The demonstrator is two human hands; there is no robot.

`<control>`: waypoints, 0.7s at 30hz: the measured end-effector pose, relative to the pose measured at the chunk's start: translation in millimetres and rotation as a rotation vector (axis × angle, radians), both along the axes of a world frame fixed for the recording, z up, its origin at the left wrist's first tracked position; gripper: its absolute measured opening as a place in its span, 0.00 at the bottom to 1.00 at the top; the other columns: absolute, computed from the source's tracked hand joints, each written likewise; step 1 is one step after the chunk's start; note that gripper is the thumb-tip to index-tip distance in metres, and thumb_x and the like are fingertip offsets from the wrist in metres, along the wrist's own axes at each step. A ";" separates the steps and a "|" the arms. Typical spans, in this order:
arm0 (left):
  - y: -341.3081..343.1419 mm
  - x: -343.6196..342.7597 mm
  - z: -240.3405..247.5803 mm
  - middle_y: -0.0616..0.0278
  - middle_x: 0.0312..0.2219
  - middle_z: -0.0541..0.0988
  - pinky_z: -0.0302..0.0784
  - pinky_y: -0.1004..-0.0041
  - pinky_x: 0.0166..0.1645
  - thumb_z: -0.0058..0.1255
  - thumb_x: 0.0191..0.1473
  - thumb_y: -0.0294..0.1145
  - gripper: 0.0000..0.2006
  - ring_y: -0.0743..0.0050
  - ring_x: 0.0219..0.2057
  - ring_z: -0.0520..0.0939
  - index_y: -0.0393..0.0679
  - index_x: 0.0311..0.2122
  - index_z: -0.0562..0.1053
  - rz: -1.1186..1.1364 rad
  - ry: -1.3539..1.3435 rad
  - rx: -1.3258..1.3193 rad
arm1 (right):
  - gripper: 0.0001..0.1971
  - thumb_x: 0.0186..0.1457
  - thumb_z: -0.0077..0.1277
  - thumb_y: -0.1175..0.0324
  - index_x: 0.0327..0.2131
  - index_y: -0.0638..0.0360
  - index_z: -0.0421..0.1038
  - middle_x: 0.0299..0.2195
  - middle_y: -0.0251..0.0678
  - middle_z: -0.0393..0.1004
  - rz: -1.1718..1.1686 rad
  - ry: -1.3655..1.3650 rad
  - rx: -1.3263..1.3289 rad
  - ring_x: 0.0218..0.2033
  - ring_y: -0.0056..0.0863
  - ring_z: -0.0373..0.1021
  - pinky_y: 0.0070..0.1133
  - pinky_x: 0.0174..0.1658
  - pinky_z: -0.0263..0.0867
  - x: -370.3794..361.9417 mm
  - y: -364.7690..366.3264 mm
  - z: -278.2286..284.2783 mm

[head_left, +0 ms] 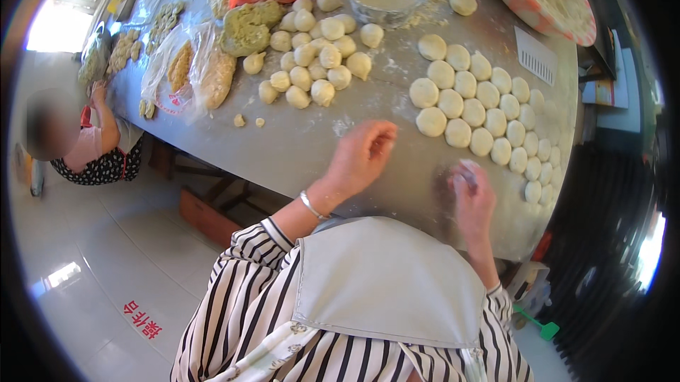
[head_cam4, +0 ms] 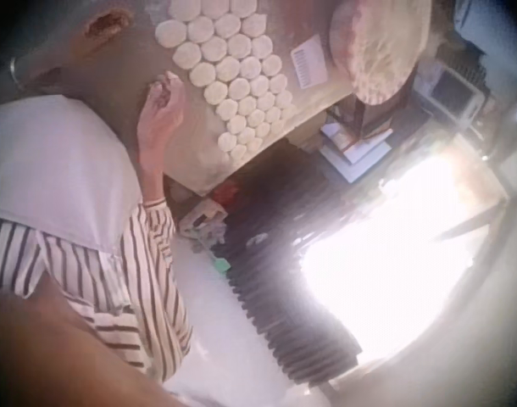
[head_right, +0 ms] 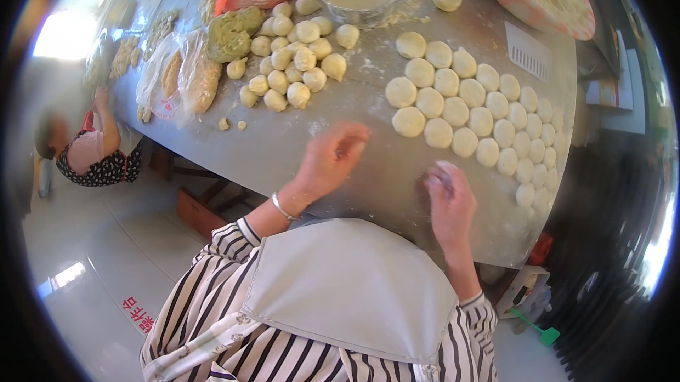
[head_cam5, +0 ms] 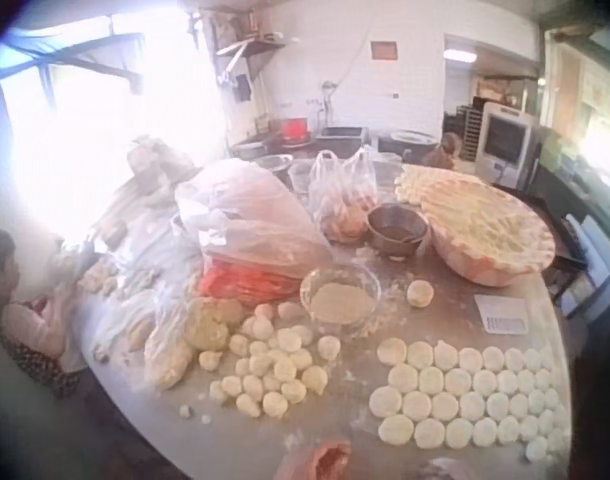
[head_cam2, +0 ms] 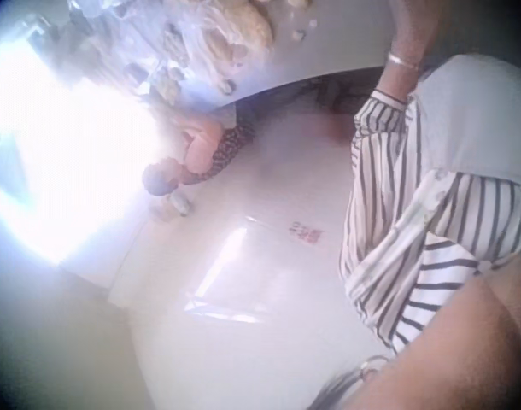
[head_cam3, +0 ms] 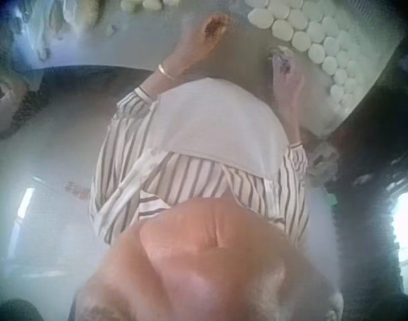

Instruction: The person shapes portions of dough by hand on a stainless steel table, rolls them into flattened rounds, and places them in rows on the workspace.

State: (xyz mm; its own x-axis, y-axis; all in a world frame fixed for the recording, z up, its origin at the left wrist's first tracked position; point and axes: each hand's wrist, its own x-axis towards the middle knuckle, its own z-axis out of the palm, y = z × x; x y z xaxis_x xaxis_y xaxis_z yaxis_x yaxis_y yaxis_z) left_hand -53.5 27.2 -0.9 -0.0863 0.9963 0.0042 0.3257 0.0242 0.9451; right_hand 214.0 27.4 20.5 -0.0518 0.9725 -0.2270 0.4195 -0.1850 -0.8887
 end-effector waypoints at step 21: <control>102.4 -132.2 13.5 0.55 0.47 0.75 0.76 0.57 0.53 0.66 0.49 0.27 0.23 0.48 0.50 0.77 0.44 0.51 0.72 -0.002 0.644 0.078 | 0.25 0.54 0.62 0.68 0.55 0.55 0.67 0.50 0.49 0.70 0.462 -0.580 0.217 0.50 0.51 0.73 0.39 0.50 0.72 -187.2 115.7 -13.9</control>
